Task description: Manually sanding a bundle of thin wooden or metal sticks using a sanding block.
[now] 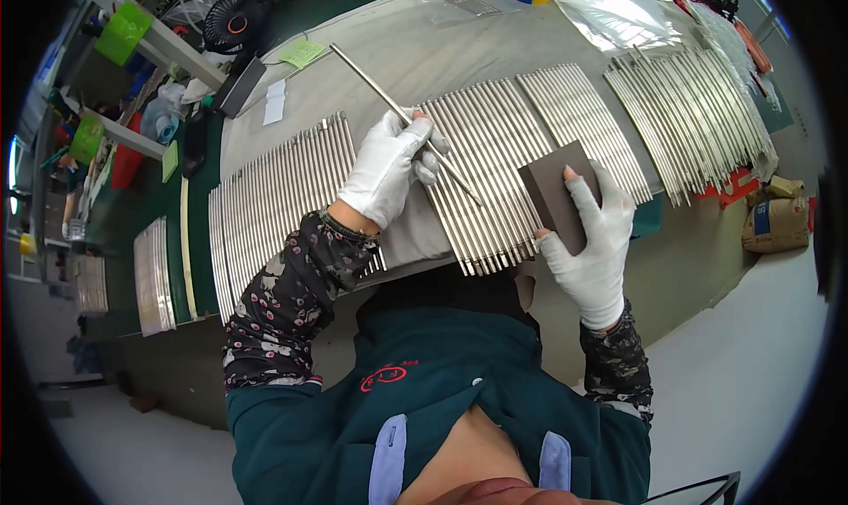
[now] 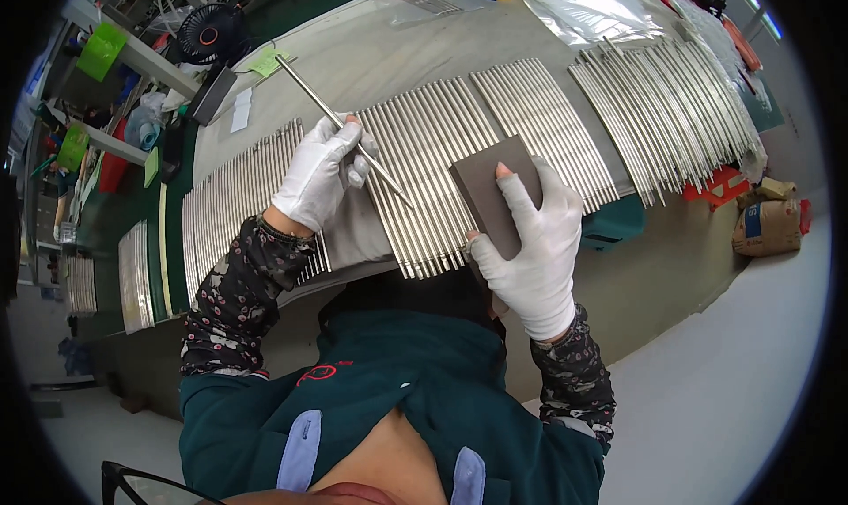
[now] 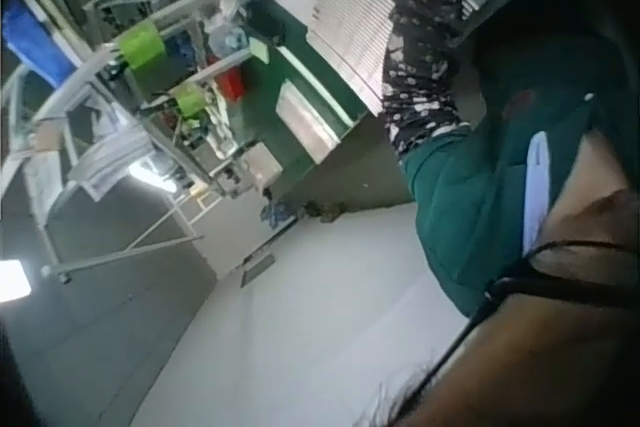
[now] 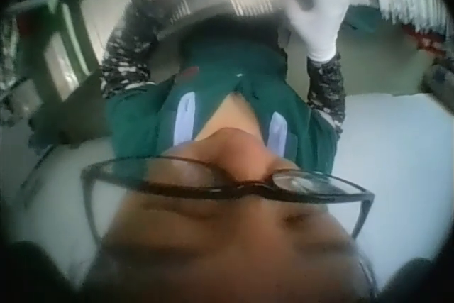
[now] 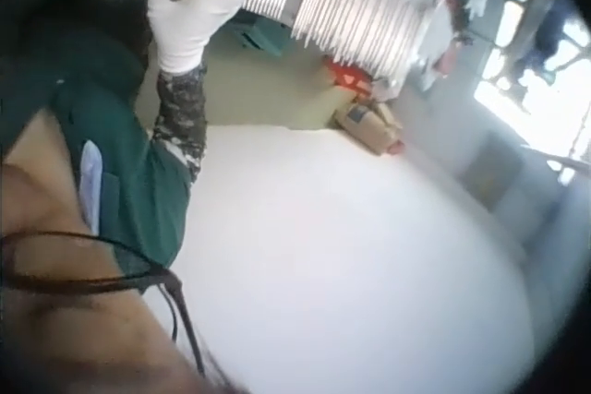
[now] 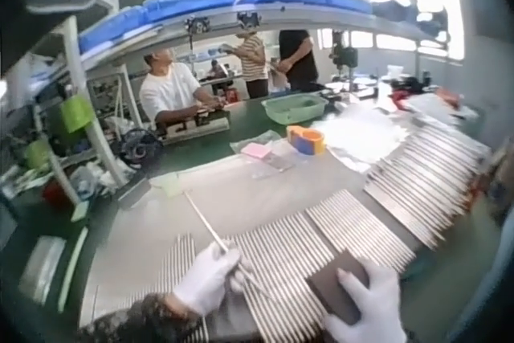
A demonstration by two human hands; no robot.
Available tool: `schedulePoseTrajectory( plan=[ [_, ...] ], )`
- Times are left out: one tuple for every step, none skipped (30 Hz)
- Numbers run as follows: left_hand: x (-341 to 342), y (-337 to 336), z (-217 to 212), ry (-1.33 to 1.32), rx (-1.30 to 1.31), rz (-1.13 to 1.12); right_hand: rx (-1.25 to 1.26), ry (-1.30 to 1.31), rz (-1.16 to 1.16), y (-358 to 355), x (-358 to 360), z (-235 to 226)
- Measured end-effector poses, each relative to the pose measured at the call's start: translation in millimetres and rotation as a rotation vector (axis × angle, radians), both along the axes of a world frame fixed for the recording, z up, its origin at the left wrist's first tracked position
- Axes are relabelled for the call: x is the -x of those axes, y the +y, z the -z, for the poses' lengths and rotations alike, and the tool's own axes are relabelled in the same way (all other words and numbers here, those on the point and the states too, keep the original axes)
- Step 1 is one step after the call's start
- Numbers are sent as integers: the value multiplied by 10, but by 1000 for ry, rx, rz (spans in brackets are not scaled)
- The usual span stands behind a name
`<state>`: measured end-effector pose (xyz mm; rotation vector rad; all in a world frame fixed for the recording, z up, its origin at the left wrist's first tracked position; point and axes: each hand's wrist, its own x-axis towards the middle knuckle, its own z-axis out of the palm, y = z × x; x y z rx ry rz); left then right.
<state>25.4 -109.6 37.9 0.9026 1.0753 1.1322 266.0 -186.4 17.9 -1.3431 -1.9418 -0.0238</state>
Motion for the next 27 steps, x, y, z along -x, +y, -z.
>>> schedulePoseTrajectory(
  plan=[
    [90, -33, 23, 29, -4, 6, 19, -10, -20, -19, 41, -15],
    [163, -73, 31, 44, 10, -10, 39, -21, -38, -30, 83, -26],
    [241, -107, 57, 46, 18, -26, 46, -19, -54, -34, 126, -32],
    [327, -137, 88, 50, 39, -42, 58, -36, -61, -37, 173, -40],
    [403, -163, 129, 52, 59, -56, 69, -55, -65, -42, 219, -38],
    [469, -176, 189, 52, 43, -77, 74, -55, -78, -49, 269, -31],
    [515, -181, 226, 50, 48, -87, 88, -60, -97, -46, 321, -30],
    [549, -185, 257, 45, 44, -98, 101, -67, -114, -47, 374, -30],
    [578, -190, 294, 39, 41, -107, 104, -71, -120, -49, 431, -32],
    [591, -183, 336, 34, 31, -104, 113, -79, -141, -50, 490, -41],
    [594, -178, 355, 25, 35, -103, 121, -88, -160, -46, 546, -49],
    [591, -172, 369, 21, 37, -103, 112, -116, -156, -28, 596, -46],
    [583, -176, 378, 21, 32, -104, 109, -122, -157, -16, 623, -24],
    [571, -176, 388, 56, 29, -100, 103, -148, -155, -3, 647, 1],
    [567, -174, 386, 51, 25, -102, 97, -175, -153, 10, 670, 23],
    [561, -172, 380, 76, 36, -94, 88, -172, -156, 18, 696, 29],
    [555, -174, 372, 102, 45, -86, 90, -181, -157, 12, 719, 27],
    [548, -181, 363, 96, 50, -84, 96, -183, -173, 6, 743, 24],
    [558, -183, 372, 91, 48, -87, 98, -182, -189, 8, 777, 18],
    [567, -189, 384, 35, 37, -95, 105, -181, -224, -6, 813, -15],
    [575, -193, 395, -21, 26, -102, 99, -173, -265, -28, 847, -39],
    [586, -189, 425, -48, 13, -107, 91, -178, -310, -51, 895, -79],
    [599, -176, 441, -52, 9, -106, 83, -183, -354, -63, 942, -108],
    [613, -162, 454, -70, 6, -106, 72, -207, -401, -34, 981, -100],
    [621, -180, 465, -90, 9, -111, 72, -212, -404, 32, 968, -72],
    [624, -196, 468, -94, 6, -116, 48, -279, -234, 142, 917, -22],
    [626, -211, 472, -129, 3, -121, 23, -344, -64, 220, 861, 21]
  ],
)
